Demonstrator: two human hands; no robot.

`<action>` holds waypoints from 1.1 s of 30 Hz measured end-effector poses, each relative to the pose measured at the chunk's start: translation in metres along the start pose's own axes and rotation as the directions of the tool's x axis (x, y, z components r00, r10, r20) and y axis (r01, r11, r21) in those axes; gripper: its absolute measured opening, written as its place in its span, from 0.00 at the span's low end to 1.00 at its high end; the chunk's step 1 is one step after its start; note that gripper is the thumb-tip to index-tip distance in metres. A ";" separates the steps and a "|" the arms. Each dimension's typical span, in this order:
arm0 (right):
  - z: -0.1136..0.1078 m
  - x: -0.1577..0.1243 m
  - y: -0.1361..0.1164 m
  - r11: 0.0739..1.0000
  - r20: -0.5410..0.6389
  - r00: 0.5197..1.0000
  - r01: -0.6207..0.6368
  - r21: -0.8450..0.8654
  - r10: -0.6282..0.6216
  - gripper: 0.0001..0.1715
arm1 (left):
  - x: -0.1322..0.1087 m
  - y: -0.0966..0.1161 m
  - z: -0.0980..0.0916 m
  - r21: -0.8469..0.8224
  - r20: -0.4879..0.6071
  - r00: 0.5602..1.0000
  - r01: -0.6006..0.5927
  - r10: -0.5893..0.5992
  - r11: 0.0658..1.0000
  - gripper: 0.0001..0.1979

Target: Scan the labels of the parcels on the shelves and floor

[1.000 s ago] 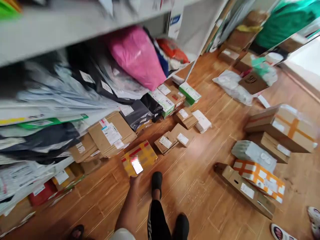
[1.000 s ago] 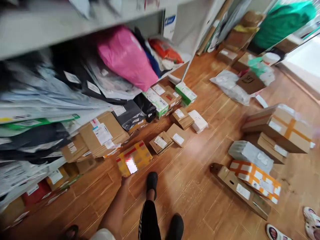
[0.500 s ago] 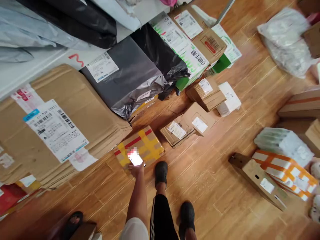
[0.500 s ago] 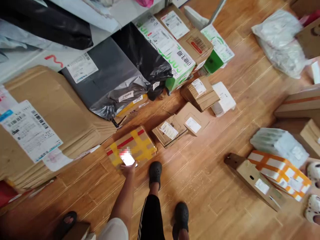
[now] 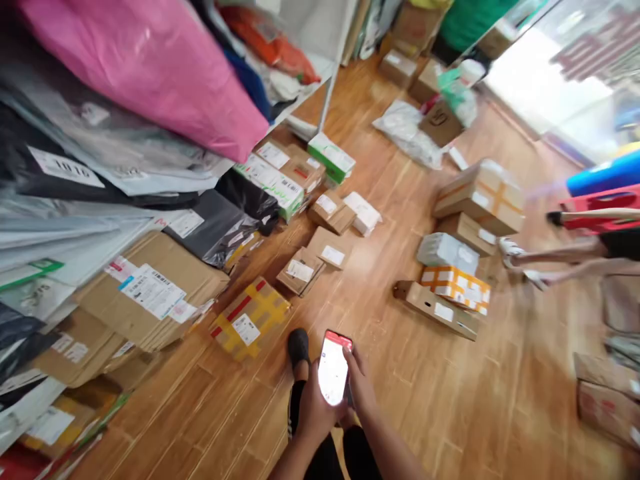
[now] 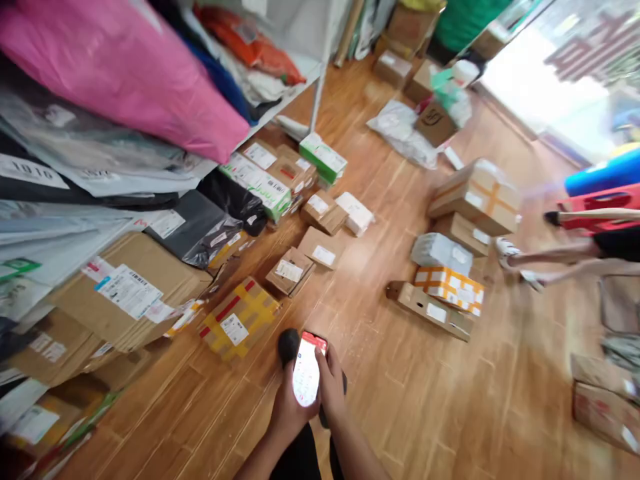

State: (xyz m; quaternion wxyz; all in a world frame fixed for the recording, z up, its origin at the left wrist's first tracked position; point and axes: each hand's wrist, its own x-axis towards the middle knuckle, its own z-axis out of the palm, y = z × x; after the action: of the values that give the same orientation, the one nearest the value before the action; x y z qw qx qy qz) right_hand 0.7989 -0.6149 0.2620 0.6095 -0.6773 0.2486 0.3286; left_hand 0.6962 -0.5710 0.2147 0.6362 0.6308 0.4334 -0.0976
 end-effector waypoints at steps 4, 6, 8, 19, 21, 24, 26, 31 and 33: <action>-0.041 -0.053 -0.062 0.985 0.042 0.988 0.146 0.092 -0.150 0.22 | -0.080 0.075 0.020 0.129 0.049 0.976 -0.215 0.210 0.968 0.44; -0.070 -0.082 -0.083 0.970 0.035 0.977 0.205 0.132 -0.211 0.20 | -0.112 0.099 0.029 0.102 0.095 0.964 -0.258 0.248 0.961 0.46; -0.101 -0.109 -0.101 0.944 0.022 0.959 0.275 0.180 -0.283 0.20 | -0.142 0.117 0.038 -0.026 0.182 0.947 -0.264 0.265 0.964 0.46; -0.245 -0.241 -0.163 0.791 0.077 0.899 0.336 0.511 -0.431 0.29 | -0.275 0.193 0.093 -0.527 0.752 0.563 0.201 0.343 0.826 0.41; -0.264 -0.260 -0.172 0.777 0.121 0.878 0.336 0.532 -0.462 0.32 | -0.300 0.214 0.099 -0.443 0.826 0.477 0.220 0.301 0.869 0.42; -0.296 -0.289 -0.185 0.762 0.182 0.818 0.393 0.515 -0.545 0.31 | -0.329 0.244 0.106 -0.357 0.873 0.408 0.162 0.267 0.920 0.48; -0.318 -0.308 -0.191 0.754 0.228 0.752 0.487 0.441 -0.619 0.29 | -0.340 0.259 0.113 -0.366 0.852 0.436 0.104 0.289 0.925 0.55; -0.355 -0.341 -0.192 0.755 0.414 0.634 0.577 0.310 -0.654 0.26 | -0.358 0.287 0.128 -0.359 0.761 0.560 -0.059 0.328 0.932 0.59; -0.360 -0.343 -0.190 0.730 0.398 0.612 0.591 0.344 -0.683 0.28 | -0.366 0.296 0.133 -0.333 0.743 0.575 -0.128 0.343 0.934 0.58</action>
State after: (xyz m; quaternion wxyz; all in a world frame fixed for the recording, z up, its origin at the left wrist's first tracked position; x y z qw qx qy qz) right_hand 0.7633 -0.9674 0.6591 0.7865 -0.5540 -0.1479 0.2292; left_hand 0.7300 -0.7885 0.6509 0.8404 0.4920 0.0278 -0.2258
